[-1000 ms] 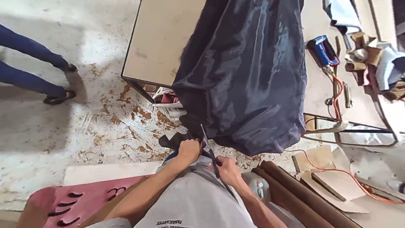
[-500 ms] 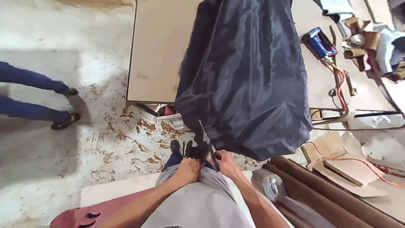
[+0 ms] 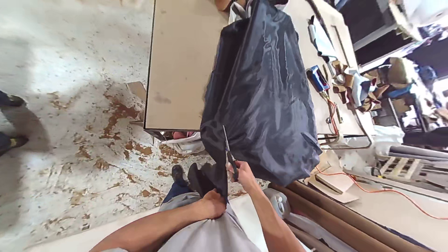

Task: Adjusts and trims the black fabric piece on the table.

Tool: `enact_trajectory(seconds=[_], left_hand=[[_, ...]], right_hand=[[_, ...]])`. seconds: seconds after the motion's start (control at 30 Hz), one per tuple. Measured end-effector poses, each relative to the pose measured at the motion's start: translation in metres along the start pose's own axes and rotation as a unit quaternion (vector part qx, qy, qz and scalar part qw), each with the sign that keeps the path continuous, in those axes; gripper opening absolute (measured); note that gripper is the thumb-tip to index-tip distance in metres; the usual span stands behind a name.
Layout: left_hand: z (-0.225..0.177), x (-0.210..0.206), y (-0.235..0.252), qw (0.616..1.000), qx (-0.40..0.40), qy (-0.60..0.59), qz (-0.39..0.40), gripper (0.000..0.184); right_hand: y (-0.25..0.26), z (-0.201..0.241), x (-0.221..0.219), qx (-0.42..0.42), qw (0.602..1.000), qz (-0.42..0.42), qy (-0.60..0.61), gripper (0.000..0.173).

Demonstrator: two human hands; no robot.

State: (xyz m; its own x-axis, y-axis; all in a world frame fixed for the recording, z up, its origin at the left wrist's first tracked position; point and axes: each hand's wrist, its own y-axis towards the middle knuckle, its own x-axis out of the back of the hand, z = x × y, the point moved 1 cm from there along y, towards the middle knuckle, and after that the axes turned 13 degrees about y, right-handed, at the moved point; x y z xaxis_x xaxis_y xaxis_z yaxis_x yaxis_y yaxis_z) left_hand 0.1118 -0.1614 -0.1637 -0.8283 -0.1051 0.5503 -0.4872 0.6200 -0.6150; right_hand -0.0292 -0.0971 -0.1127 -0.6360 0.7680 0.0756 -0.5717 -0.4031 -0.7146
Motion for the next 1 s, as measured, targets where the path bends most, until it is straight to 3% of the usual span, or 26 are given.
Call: enact_trajectory(seconds=[0.17, 0.27, 0.37, 0.43, 0.5, 0.53, 0.6, 0.7, 0.8, 0.87, 0.93, 1.0], left_hand=[[0.004, 0.005, 0.016, 0.998, 0.006, 0.016, 0.053, 0.032], [0.025, 0.017, 0.013, 0.995, 0.069, -0.023, 0.062, 0.050], [0.074, 0.036, -0.033, 0.976, 0.158, -0.117, -0.089, 0.060], [0.102, 0.054, -0.066, 0.912, 0.259, -0.170, -0.269, 0.050], [0.119, 0.077, -0.075, 0.827, 0.338, -0.127, -0.431, 0.044], [0.126, 0.087, -0.071, 0.799, 0.354, -0.100, -0.476, 0.047], [0.134, 0.107, -0.054, 0.776, 0.359, -0.057, -0.516, 0.057], [0.144, 0.124, -0.026, 0.736, 0.396, -0.009, -0.549, 0.049], [0.158, 0.138, -0.023, 0.745, 0.423, -0.008, -0.516, 0.052], [0.160, 0.134, -0.024, 0.747, 0.422, 0.006, -0.514, 0.038], [0.164, 0.128, -0.026, 0.718, 0.420, 0.060, -0.552, 0.027], [0.163, 0.120, -0.031, 0.701, 0.414, 0.092, -0.574, 0.027]], right_hand=[[0.018, 0.030, -0.026, 0.020, 0.998, -0.010, 0.064, 0.029], [0.022, 0.038, -0.035, 0.011, 0.993, 0.008, 0.115, 0.028], [0.021, 0.040, -0.036, 0.008, 0.987, 0.020, 0.157, 0.030], [0.019, 0.037, -0.035, 0.003, 0.984, 0.023, 0.175, 0.035], [0.019, 0.036, -0.034, 0.002, 0.982, 0.031, 0.188, 0.037], [0.019, 0.034, -0.033, 0.001, 0.980, 0.035, 0.194, 0.038], [0.018, 0.033, -0.032, 0.004, 0.978, 0.047, 0.202, 0.040], [0.015, 0.034, -0.032, -0.006, 0.974, 0.055, 0.219, 0.039], [0.018, 0.039, -0.031, -0.018, 0.973, 0.061, 0.223, 0.037], [0.018, 0.038, -0.029, -0.027, 0.975, 0.060, 0.213, 0.033], [0.023, 0.039, -0.029, -0.022, 0.977, 0.064, 0.201, 0.031], [0.027, 0.038, -0.032, -0.026, 0.977, 0.066, 0.201, 0.031]])
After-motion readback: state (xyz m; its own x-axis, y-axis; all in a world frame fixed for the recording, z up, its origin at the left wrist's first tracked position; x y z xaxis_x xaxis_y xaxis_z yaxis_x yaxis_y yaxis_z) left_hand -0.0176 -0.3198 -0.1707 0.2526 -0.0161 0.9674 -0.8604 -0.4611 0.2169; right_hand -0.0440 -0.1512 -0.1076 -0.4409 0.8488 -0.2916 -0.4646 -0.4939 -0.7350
